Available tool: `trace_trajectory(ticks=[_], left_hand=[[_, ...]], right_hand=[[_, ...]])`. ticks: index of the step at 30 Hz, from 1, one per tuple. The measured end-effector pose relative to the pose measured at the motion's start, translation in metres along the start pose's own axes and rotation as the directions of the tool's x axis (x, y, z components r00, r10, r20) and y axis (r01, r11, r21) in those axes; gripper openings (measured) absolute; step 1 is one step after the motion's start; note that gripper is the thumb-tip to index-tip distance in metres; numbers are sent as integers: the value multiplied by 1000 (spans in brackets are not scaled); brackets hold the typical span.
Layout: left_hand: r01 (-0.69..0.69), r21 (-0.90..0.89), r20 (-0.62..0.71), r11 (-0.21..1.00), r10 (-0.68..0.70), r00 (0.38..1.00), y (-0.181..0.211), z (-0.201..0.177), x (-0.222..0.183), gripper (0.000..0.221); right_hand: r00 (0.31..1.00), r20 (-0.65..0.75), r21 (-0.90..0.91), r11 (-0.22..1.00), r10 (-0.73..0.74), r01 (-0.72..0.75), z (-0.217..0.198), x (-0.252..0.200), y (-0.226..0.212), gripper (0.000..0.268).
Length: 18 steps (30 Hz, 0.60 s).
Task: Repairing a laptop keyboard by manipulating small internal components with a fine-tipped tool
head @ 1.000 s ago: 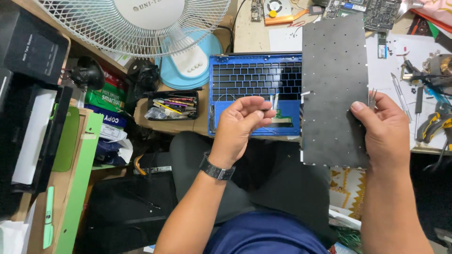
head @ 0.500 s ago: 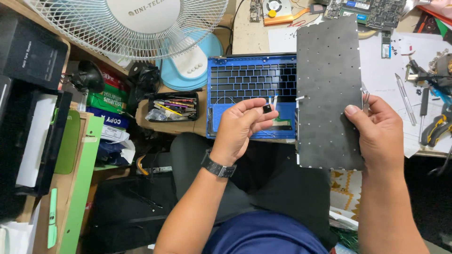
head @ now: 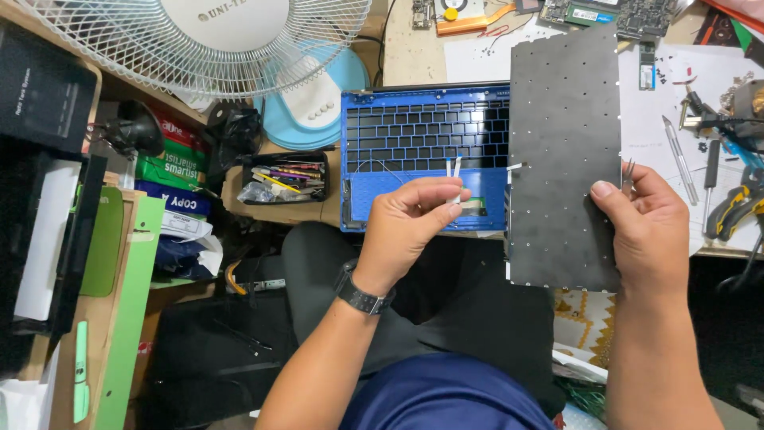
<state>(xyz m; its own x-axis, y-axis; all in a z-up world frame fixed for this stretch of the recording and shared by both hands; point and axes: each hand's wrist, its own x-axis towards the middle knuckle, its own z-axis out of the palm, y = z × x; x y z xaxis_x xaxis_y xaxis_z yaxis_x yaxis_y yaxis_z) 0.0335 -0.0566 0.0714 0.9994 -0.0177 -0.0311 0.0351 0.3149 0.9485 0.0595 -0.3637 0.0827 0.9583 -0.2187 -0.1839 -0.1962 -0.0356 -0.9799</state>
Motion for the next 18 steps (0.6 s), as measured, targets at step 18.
trace_trajectory(ticks=[18], left_hand=[[9, 205, -93, 979, 10, 996, 7, 0, -7, 41]], right_hand=[[999, 20, 1, 999, 36, -36, 27, -6, 3, 24]])
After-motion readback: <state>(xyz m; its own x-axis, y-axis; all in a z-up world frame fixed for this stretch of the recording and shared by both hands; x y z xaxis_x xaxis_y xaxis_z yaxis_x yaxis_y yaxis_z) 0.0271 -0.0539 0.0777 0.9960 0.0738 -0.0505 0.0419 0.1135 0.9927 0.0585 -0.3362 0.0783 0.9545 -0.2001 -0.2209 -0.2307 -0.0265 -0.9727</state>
